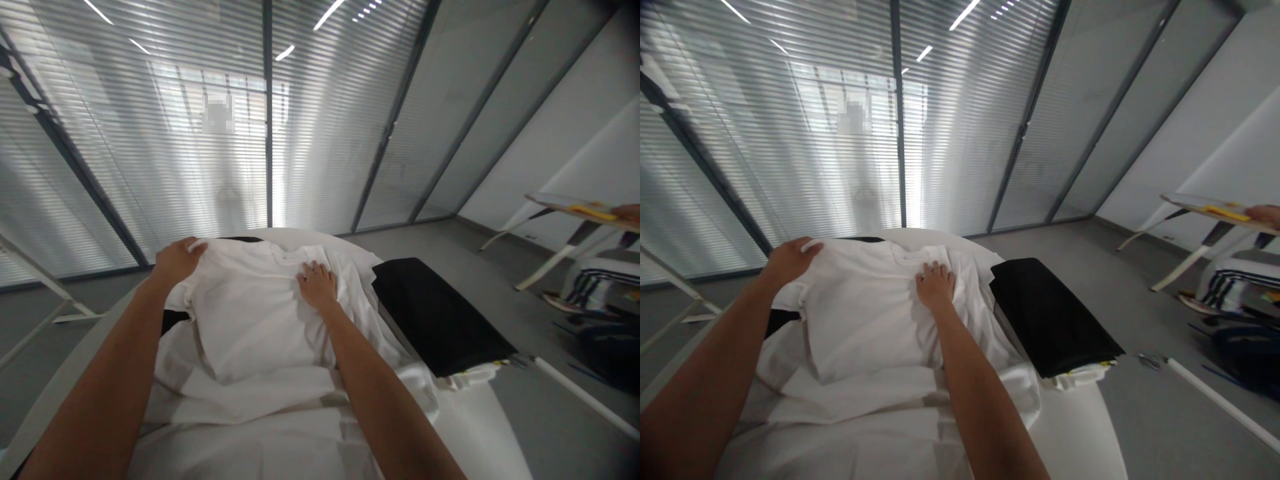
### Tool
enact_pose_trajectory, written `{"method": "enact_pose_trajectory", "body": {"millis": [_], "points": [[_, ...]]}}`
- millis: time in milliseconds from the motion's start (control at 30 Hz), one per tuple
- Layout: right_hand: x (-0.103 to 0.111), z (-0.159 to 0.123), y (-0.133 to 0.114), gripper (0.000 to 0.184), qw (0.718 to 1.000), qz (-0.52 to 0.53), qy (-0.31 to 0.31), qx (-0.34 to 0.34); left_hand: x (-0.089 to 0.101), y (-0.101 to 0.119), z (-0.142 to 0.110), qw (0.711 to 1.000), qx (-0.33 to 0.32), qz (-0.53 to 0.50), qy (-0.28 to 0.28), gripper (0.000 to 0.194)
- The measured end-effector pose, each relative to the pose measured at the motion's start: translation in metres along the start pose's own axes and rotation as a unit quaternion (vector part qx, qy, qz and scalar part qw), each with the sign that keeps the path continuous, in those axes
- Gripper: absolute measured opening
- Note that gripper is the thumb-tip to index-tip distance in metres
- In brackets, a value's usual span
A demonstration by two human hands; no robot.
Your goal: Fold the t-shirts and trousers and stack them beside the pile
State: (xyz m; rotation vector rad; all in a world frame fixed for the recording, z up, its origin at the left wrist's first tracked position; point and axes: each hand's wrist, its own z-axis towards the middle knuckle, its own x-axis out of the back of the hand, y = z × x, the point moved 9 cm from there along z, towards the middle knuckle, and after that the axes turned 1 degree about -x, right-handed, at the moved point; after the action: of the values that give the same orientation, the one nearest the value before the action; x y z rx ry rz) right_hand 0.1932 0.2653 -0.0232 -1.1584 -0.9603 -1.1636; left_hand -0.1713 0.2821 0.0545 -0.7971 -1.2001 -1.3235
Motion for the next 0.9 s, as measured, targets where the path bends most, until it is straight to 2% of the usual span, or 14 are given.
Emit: {"method": "enact_pose_trajectory", "body": {"millis": [67, 133, 200, 300, 400, 533, 633, 700, 800, 900], "points": [[0.001, 0.0, 0.0, 0.052, 1.0, 0.002, 0.007, 0.001, 0.009, 0.002, -0.001, 0.999, 0.012, -0.01, 0.046, 0.061], [0.002, 0.001, 0.0, 0.052, 1.0, 0.003, 0.011, 0.0, 0.006, 0.002, -0.003, 0.998, 0.031, -0.005, 0.046, 0.061], [0.001, 0.002, 0.001, 0.053, 1.0, 0.001, 0.009, -0.003, -0.006, 0.001, -0.005, 0.999, 0.046, 0.015, 0.0, 0.064], [-0.001, 0.003, 0.002, 0.053, 1.0, -0.005, -0.001, -0.004, -0.025, 0.001, -0.007, 0.996, 0.028, 0.036, -0.083, 0.068], [-0.002, 0.003, 0.003, 0.054, 1.0, -0.005, -0.005, -0.004, -0.029, 0.0, -0.008, 0.991, 0.003, 0.039, -0.126, 0.062], [-0.004, 0.003, 0.003, 0.054, 1.0, 0.002, -0.001, -0.006, -0.013, -0.003, -0.007, 0.994, 0.011, 0.039, -0.097, 0.057], [-0.004, 0.005, 0.003, 0.054, 1.0, 0.003, 0.002, -0.013, 0.003, -0.002, -0.005, 0.998, 0.04, 0.023, -0.03, 0.057], [0.003, 0.005, 0.003, 0.054, 0.999, 0.007, 0.025, -0.021, 0.008, -0.003, -0.007, 0.998, 0.064, 0.02, 0.009, 0.058], [0.017, 0.004, -0.005, 0.049, 0.997, 0.029, 0.066, 0.014, -0.001, -0.004, -0.011, 0.996, 0.084, 0.028, 0.006, 0.061], [0.018, -0.004, -0.026, 0.045, 0.991, 0.047, 0.047, 0.112, -0.021, -0.005, -0.013, 0.996, 0.074, 0.037, -0.041, 0.065]]}}
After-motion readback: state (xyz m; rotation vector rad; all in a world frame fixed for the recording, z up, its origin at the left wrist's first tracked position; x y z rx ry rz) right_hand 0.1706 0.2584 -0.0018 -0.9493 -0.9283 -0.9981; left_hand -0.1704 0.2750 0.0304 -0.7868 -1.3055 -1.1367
